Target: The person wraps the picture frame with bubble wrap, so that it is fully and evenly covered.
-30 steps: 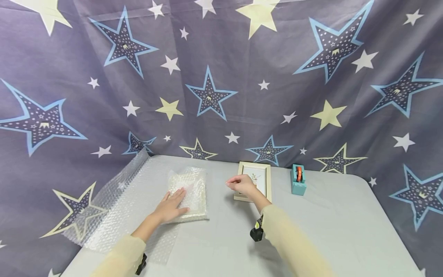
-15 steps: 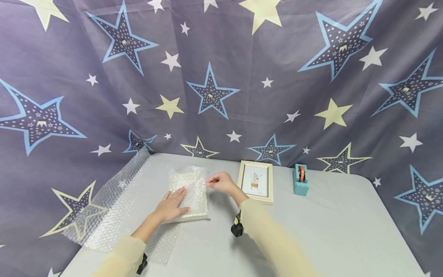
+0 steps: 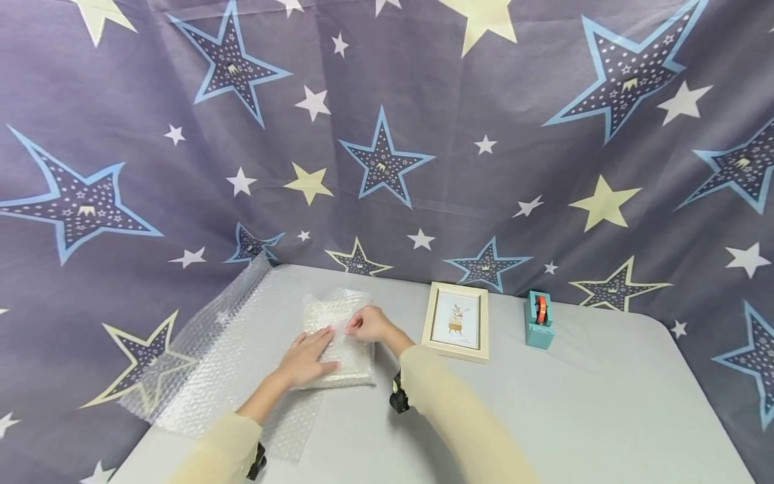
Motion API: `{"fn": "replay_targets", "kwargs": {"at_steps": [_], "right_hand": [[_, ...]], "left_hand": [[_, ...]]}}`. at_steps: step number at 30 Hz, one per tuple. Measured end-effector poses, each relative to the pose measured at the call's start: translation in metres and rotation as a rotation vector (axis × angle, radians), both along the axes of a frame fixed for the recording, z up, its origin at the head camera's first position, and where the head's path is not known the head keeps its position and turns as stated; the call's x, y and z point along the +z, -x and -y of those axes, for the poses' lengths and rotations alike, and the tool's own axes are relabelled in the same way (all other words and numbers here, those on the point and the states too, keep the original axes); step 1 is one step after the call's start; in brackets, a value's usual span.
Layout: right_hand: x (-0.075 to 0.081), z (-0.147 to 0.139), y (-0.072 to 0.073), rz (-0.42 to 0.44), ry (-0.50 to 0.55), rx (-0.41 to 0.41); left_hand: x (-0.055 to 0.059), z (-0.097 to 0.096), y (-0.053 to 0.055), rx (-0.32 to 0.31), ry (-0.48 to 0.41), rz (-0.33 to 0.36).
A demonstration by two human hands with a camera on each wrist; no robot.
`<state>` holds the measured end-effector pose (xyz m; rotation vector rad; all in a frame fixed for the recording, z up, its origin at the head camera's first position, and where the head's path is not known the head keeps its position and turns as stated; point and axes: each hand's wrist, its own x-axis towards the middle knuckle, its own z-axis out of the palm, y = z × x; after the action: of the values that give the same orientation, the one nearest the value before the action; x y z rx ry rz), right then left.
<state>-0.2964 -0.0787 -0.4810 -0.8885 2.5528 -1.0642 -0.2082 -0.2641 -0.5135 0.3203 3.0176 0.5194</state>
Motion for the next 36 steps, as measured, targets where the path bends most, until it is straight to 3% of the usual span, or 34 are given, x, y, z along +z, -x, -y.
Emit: {"fn": "replay_targets", "kwargs": {"at_steps": [8, 16, 19, 26, 32, 36], "right_hand": [[-0.007, 0.016, 0.001, -0.032, -0.104, 0.092], [-0.008, 0.026, -0.002, -0.286, -0.26, 0.124], [-0.008, 0.03, -0.004, -0.307, -0.304, 0.093], [-0.002, 0.039, -0.01, -0.253, -0.421, -0.041], [0.003, 0.048, -0.012, -0.277, -0.585, -0.142], [0.001, 0.052, -0.014, -0.303, -0.621, -0.194]], "left_hand": [[-0.002, 0.001, -0.001, 0.008, -0.019, 0.008], [0.002, -0.002, -0.002, 0.012, -0.017, 0.013], [0.0, -0.002, -0.002, 0.014, -0.027, -0.001], [0.001, -0.002, -0.002, 0.011, -0.025, -0.01], [0.003, -0.002, -0.001, 0.017, -0.022, -0.007], [0.001, -0.001, -0.002, 0.022, -0.021, 0.004]]}}
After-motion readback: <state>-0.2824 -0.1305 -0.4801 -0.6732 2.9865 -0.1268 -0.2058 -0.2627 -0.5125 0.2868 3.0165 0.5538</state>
